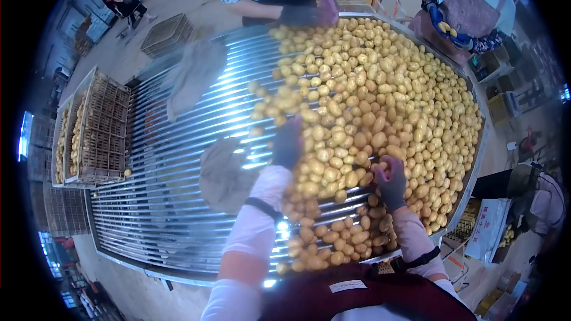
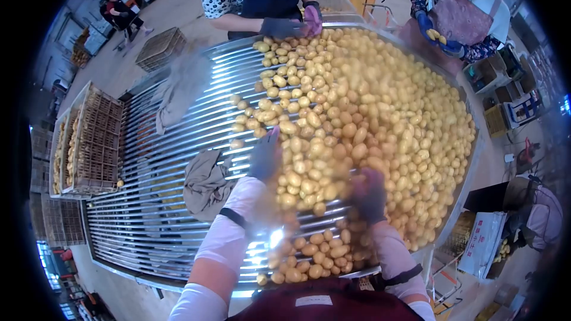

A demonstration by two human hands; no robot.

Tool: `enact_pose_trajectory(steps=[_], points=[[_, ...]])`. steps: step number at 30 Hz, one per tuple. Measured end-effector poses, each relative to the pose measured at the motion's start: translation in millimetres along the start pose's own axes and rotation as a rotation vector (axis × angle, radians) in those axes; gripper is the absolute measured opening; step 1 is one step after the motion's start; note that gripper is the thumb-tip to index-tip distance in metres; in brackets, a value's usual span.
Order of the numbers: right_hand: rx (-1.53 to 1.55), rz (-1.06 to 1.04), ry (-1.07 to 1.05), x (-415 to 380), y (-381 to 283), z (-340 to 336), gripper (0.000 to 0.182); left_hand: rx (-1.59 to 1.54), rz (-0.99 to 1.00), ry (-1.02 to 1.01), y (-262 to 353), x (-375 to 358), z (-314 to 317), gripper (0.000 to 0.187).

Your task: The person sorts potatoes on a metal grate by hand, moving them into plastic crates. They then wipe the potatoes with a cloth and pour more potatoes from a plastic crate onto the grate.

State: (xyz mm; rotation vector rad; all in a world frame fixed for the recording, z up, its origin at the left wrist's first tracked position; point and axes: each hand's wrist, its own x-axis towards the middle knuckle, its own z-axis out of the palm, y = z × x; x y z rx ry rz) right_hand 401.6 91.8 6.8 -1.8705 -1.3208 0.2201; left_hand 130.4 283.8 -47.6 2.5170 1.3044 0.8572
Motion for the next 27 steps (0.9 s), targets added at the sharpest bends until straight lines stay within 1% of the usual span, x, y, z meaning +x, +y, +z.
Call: enact_pose_trajectory(steps=[1, 2, 3, 4, 6, 8, 9, 11, 12, 13, 14, 16, 19, 20, 21, 22, 23, 25, 26, 27], points=[[0.026, 0.062, 0.003, 14, 1, -3, 0.034, 0.015, -0.048, -0.036, 1, 9, 8, 0.069], [0.081, 0.062, -0.052, 30, -8, -4, 0.033, 0.029, -0.096, -0.075, 6, 18, 9, 0.072], [0.135, 0.064, -0.108, 46, -21, 1, 0.032, 0.049, -0.132, -0.229, 13, 29, -3, 0.072], [0.190, 0.067, -0.166, 62, -31, 10, 0.032, 0.036, -0.132, -0.262, 10, 36, 0, 0.070], [0.077, -0.242, -0.190, 94, -47, 41, 0.033, 0.016, -0.135, -0.326, 6, 44, 4, 0.067], [-0.008, -0.374, -0.297, 120, -52, 82, 0.033, 0.036, -0.158, -0.312, 10, 47, 3, 0.060], [-0.121, -0.401, -0.385, 129, -47, 103, 0.032, 0.048, -0.169, -0.303, 12, 46, 2, 0.057], [-0.350, -0.455, -0.558, 142, -40, 136, 0.032, -0.103, -0.363, -0.302, 14, 39, 3, 0.050], [-0.372, -0.458, -0.594, 146, -48, 138, 0.033, -0.179, -0.460, -0.300, 13, 31, 6, 0.047], [-0.394, -0.461, -0.631, 147, -55, 137, 0.034, -0.012, -0.359, -0.237, 10, 20, 6, 0.039], [-0.418, -0.461, -0.670, 147, -60, 136, 0.035, -0.034, -0.331, -0.184, 10, 11, -1, 0.041], [-0.480, -0.387, -0.719, 145, -62, 141, 0.034, -0.081, -0.265, -0.084, 13, -6, -18, 0.045], [-0.626, -0.299, -0.794, 145, -71, 135, 0.033, -0.806, -0.457, 0.021, -3, -51, 10, 0.051], [-0.677, -0.274, -0.822, 143, -78, 134, 0.033, -0.964, -0.531, -0.020, 12, -50, -14, 0.053], [-0.575, -0.263, -0.749, 140, -73, 136, 0.028, -1.119, -0.603, -0.063, 42, -43, -57, 0.056], [-0.473, -0.251, -0.677, 135, -57, 141, 0.024, -1.275, -0.677, -0.108, 63, -42, -84, 0.059], [-0.371, -0.238, -0.606, 130, -47, 141, 0.020, -1.583, -0.722, -0.054, 71, -50, -89, 0.064], [-0.020, -0.066, -0.572, 120, -57, 105, 0.022, -1.296, -0.536, -0.043, 94, -58, -109, 0.065], [0.149, 0.020, -0.552, 114, -65, 82, 0.024, -1.355, -0.547, -0.034, 101, -61, -116, 0.065], [0.428, 0.189, -0.597, 104, -73, 63, 0.027, -1.414, -0.558, -0.024, 109, -64, -124, 0.064]])
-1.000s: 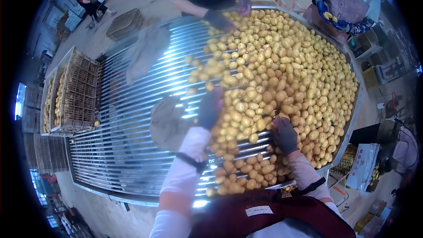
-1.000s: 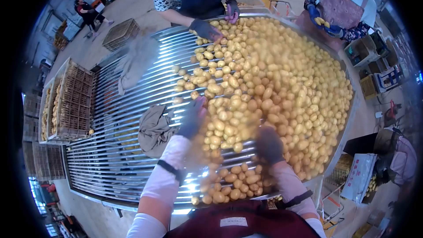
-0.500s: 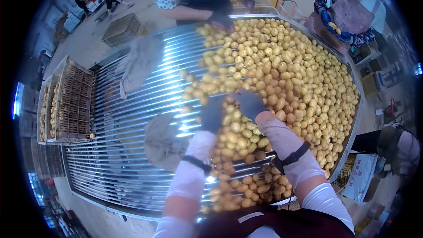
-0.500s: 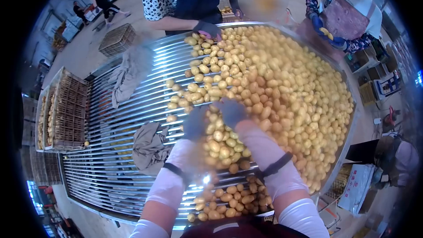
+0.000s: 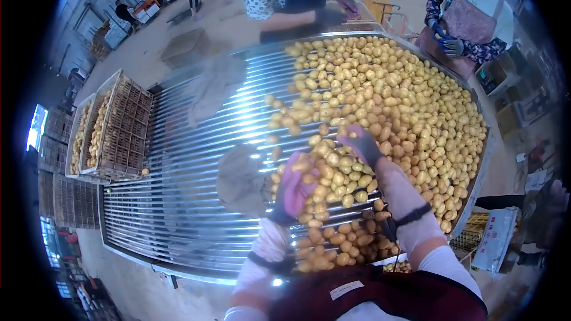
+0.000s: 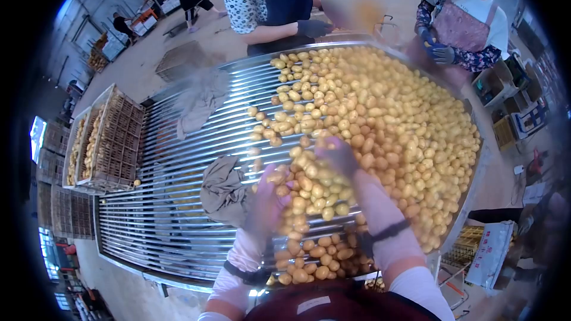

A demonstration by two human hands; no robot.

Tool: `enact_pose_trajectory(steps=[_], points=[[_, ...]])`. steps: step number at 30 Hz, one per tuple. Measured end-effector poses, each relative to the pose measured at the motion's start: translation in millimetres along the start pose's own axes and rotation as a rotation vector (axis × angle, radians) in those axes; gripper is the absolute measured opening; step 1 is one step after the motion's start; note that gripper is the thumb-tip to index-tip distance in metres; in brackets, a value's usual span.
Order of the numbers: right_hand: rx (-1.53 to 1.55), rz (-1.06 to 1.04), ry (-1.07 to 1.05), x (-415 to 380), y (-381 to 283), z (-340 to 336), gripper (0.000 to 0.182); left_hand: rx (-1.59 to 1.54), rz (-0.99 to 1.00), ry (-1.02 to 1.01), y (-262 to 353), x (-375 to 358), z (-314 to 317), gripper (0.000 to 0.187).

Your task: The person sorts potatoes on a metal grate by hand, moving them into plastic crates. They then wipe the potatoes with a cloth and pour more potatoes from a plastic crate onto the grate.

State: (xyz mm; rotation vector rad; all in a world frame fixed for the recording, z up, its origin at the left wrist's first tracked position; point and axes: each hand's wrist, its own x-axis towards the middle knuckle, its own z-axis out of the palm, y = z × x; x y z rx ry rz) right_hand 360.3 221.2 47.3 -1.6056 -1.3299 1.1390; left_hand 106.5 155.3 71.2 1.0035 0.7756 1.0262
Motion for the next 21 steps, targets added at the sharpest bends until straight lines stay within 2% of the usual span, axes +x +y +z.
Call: enact_pose_trajectory(steps=[1, 3, 5, 7, 8, 10, 11, 13, 15, 16, 17, 18, 21], points=[[0.309, 0.091, -0.042, -23, -7, -6, 0.030, -0.060, -0.008, 0.000, 6, -7, 4, 0.063], [0.826, 0.228, -0.108, -72, -1, -12, 0.035, -0.539, -0.154, 0.015, -4, -13, 6, 0.060], [1.152, 0.219, -0.220, -118, 23, -4, 0.039, 0.404, 0.298, -0.091, -10, -21, 17, 0.055], [1.410, 0.198, -0.323, -160, 43, 8, 0.044, 0.656, 0.274, -0.129, -6, -29, 44, 0.049], [1.561, 0.206, -0.415, -181, 32, 9, 0.046, 0.446, 0.006, -0.111, 7, -41, 71, 0.047], [1.767, 0.225, -0.426, -216, 30, 10, 0.046, 0.677, 0.323, -0.187, -41, -58, 93, 0.045], [1.823, 0.240, -0.342, -229, 32, 12, 0.045, 0.783, 0.488, -0.196, -65, -67, 104, 0.044], [1.834, 0.250, -0.199, -251, 29, 12, 0.045, 0.828, 0.468, -0.253, -72, -86, 124, 0.046], [1.737, 0.242, -0.070, -273, 18, 4, 0.048, 1.002, 0.570, -0.390, -68, -95, 133, 0.051], [1.677, 0.223, -0.032, -282, 34, 3, 0.057, 1.034, 0.595, -0.457, -65, -98, 136, 0.053], [1.664, 0.202, -0.008, -290, 52, 4, 0.060, 1.057, 0.625, -0.532, -60, -102, 141, 0.056], [1.649, 0.181, 0.025, -300, 62, 3, 0.063, 1.115, 0.562, -0.630, -57, -106, 142, 0.063], [1.745, 0.046, -0.078, -343, 73, -14, 0.070, 0.990, 0.557, -0.686, -41, -119, 149, 0.066]])
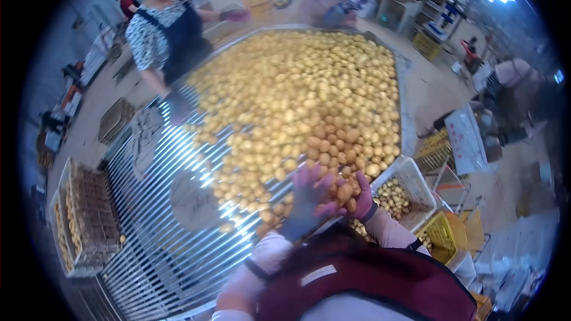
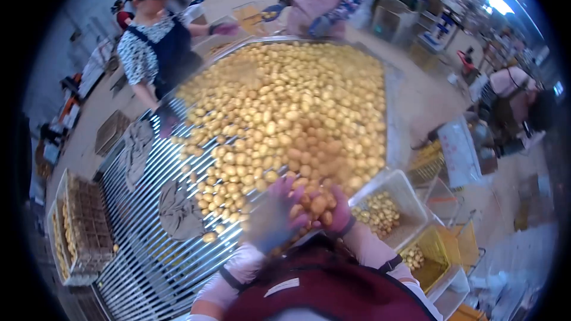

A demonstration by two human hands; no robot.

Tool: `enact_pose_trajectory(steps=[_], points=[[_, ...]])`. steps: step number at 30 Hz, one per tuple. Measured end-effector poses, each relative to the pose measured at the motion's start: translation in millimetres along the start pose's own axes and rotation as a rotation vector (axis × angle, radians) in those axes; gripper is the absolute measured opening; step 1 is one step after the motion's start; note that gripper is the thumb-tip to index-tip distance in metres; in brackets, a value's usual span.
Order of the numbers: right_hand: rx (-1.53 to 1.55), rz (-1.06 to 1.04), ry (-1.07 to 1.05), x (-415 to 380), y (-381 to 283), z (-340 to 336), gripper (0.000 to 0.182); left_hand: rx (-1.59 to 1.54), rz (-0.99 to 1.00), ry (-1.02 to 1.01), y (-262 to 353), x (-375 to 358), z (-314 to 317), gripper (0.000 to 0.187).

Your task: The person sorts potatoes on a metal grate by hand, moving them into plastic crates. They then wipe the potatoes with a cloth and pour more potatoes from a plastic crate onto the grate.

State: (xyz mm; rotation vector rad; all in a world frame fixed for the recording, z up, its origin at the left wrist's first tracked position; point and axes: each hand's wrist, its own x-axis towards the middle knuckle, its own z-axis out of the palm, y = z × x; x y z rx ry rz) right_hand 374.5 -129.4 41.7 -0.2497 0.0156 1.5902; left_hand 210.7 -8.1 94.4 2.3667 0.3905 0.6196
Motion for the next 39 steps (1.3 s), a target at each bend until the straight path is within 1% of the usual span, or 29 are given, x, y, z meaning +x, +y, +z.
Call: enact_pose_trajectory(steps=[1, 2, 3, 4, 6, 7, 8, 10, 11, 12, 14, 16, 17, 18, 19, 20, 21, 22, 23, 24, 25, 27, 28, 30, 31, 34, 35, 38, 39], points=[[0.044, -0.007, -0.002, -19, -7, -2, 0.071, 0.022, -0.058, -0.084, 10, 2, -12, 0.066], [0.091, -0.010, -0.005, -37, -13, -6, 0.071, 0.065, -0.086, -0.074, -8, -5, -3, 0.065], [0.148, -0.063, 0.069, -57, -17, -14, 0.071, 0.109, -0.119, -0.066, -38, -20, 16, 0.063], [0.090, -0.187, 0.068, -79, -21, -18, 0.065, 0.156, -0.155, -0.057, -57, -34, 23, 0.062], [-0.025, -0.438, 0.084, -125, -28, -26, 0.053, 0.033, -0.208, 0.123, -69, -50, 3, 0.056], [0.217, -0.420, 0.011, -152, -31, -19, 0.041, -0.026, -0.235, 0.219, -77, -56, -10, 0.054], [-0.403, -0.666, 0.496, -186, -27, -56, 0.046, -0.085, -0.264, 0.319, -87, -64, -22, 0.051], [-0.442, -0.870, 0.601, -260, -18, -91, 0.054, 0.008, -0.417, 0.401, -111, -96, -44, 0.055], [0.147, -0.817, 0.211, -294, -16, -85, 0.057, 0.056, -0.494, 0.439, -124, -118, -55, 0.058], [0.188, -0.900, 0.331, -324, -8, -87, 0.055, 0.106, -0.571, 0.476, -136, -139, -66, 0.060], [0.181, -1.057, 0.710, -382, 8, -111, 0.053, 0.130, -0.619, 0.590, -160, -173, -87, 0.063], [0.111, -1.112, 1.151, -420, 12, -164, 0.050, 0.362, -0.677, 0.581, -170, -188, -102, 0.066], [0.047, -1.091, 1.350, -429, 8, -196, 0.049, 0.479, -0.706, 0.574, -172, -193, -104, 0.067], [-0.066, -1.064, 1.511, -429, -1, -233, 0.047, 0.593, -0.765, 0.474, -177, -198, -96, 0.070], [-0.333, -1.056, 1.636, -415, -15, -262, 0.046, 0.705, -0.823, 0.369, -191, -205, -79, 0.073], [-0.662, -1.107, 1.692, -391, -29, -287, 0.044, 0.815, -0.878, 0.263, -203, -208, -64, 0.076], [-1.114, -0.805, 1.995, -310, -41, -223, 0.044, 0.850, -0.657, 0.326, -209, -199, -46, 0.084], [-1.565, -0.941, 1.894, -252, -58, -217, 0.044, 0.798, -0.676, 0.294, -197, -179, -37, 0.087], [-1.648, -0.819, 1.712, -159, -75, -113, 0.045, 0.746, -0.694, 0.262, -178, -154, -31, 0.089], [-1.748, -0.986, 1.464, -108, -80, -111, 0.049, 0.694, -0.712, 0.231, -164, -138, -23, 0.092], [-1.886, -0.901, 1.265, -62, -92, -85, 0.053, 0.709, -0.705, 0.226, -158, -133, -14, 0.095], [-2.477, -0.996, 0.839, 28, -122, -73, 0.055, 0.738, -0.690, 0.222, -155, -122, -1, 0.101], [-2.443, -1.012, 0.729, 66, -129, -79, 0.056, 0.723, -0.679, 0.230, -153, -118, 1, 0.103], [-2.561, -0.960, 0.625, 133, -135, -64, 0.051, 0.702, -0.672, 0.249, -146, -111, -3, 0.106], [-2.615, -0.930, 0.557, 161, -136, -58, 0.049, 0.728, -0.693, 0.231, -142, -107, -6, 0.104], [-2.709, -0.438, 0.838, 212, -143, -37, 0.041, 0.711, -0.644, 0.238, -149, -112, -4, 0.105], [-2.834, -0.600, 0.795, 222, -150, -52, 0.039, 0.713, -0.716, 0.210, -147, -110, -2, 0.107], [-2.883, -0.697, 0.661, 229, -163, -52, 0.036, 0.638, -0.736, 0.186, -136, -82, -5, 0.105], [-2.858, -0.529, 0.681, 231, -166, -46, 0.038, 0.623, -0.777, 0.184, -133, -74, 0, 0.103]])
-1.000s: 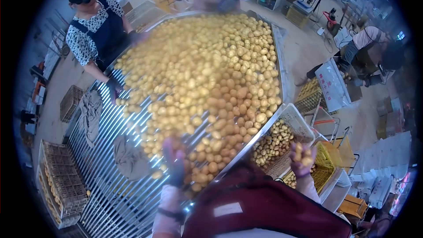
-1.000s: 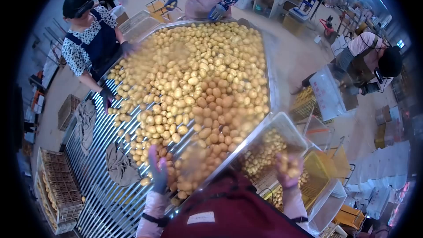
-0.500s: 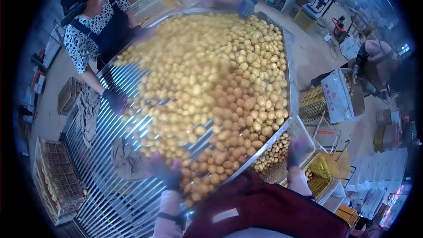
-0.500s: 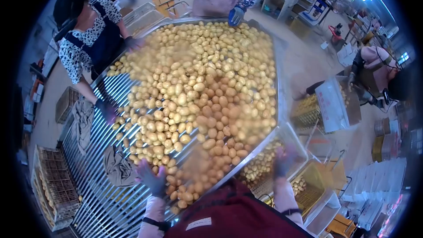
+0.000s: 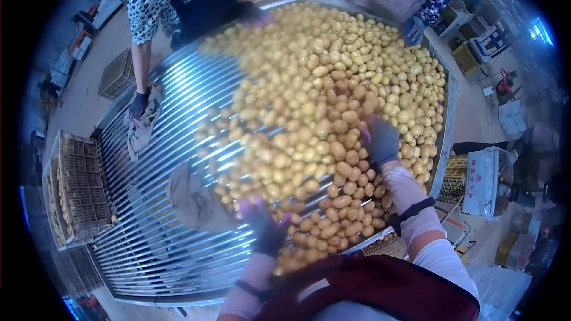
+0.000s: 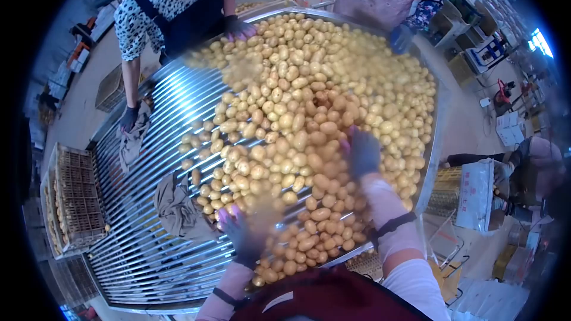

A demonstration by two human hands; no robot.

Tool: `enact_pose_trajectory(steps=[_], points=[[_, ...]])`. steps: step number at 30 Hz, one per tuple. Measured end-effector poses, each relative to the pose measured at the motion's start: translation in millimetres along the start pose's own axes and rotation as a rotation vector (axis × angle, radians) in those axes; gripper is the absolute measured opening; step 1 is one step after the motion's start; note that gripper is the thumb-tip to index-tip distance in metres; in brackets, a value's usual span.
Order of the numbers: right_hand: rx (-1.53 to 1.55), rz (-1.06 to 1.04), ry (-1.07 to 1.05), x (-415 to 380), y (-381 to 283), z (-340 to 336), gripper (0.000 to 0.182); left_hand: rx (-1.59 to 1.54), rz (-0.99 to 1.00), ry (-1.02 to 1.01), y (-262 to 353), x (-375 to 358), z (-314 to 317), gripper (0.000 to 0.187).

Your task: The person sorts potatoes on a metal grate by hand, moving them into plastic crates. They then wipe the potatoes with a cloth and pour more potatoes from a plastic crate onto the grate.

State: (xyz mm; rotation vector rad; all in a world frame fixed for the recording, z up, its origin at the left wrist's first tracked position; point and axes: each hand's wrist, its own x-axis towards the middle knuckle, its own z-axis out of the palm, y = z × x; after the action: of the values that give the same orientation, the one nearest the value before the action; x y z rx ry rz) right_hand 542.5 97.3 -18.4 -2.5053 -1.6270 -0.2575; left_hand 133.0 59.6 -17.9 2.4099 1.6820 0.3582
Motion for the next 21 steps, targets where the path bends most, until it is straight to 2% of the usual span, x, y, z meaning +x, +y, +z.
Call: enact_pose_trajectory(steps=[3, 4, 7, 8, 9, 10, 11, 12, 15, 16, 19, 21], points=[[0.056, 0.044, -0.123, 11, 5, -10, 0.040, -0.149, 0.158, -0.146, 30, 12, -8, 0.099], [0.103, 0.029, 0.002, 9, 5, -6, 0.038, -0.197, 0.211, -0.187, 38, 16, -13, 0.098], [0.488, 0.279, 0.179, 7, -8, 1, 0.033, -0.356, 0.350, -0.237, 52, 14, -14, 0.090], [0.497, 0.249, 0.336, 2, -18, 3, 0.029, -0.422, 0.382, -0.212, 52, 9, -4, 0.085], [0.527, 0.168, 0.319, -7, -37, -13, 0.028, -0.487, 0.410, -0.186, 52, 8, 2, 0.080], [0.556, 0.089, 0.300, -19, -59, -28, 0.027, -0.560, 0.438, -0.092, 58, 20, -16, 0.064], [0.560, 0.051, 0.318, -38, -75, -7, 0.026, -0.530, 0.438, -0.124, 50, 27, -13, 0.061], [0.512, -0.135, 0.213, -54, -93, -19, 0.022, -0.502, 0.437, -0.159, 36, 33, -8, 0.058], [0.443, -0.493, 0.155, -70, -115, -25, 0.020, -0.472, 0.331, -0.062, 4, 59, -19, 0.051], [0.371, -0.430, -0.058, -62, -108, -24, 0.018, -0.293, 0.307, 0.012, -19, 66, -3, 0.052], [0.239, -0.297, -0.112, -20, -108, -43, 0.016, -0.090, 0.239, 0.089, -37, 71, 8, 0.054], [0.292, -0.326, 0.176, 6, -73, 22, 0.015, -0.070, 0.198, 0.104, -30, 73, -1, 0.056]])
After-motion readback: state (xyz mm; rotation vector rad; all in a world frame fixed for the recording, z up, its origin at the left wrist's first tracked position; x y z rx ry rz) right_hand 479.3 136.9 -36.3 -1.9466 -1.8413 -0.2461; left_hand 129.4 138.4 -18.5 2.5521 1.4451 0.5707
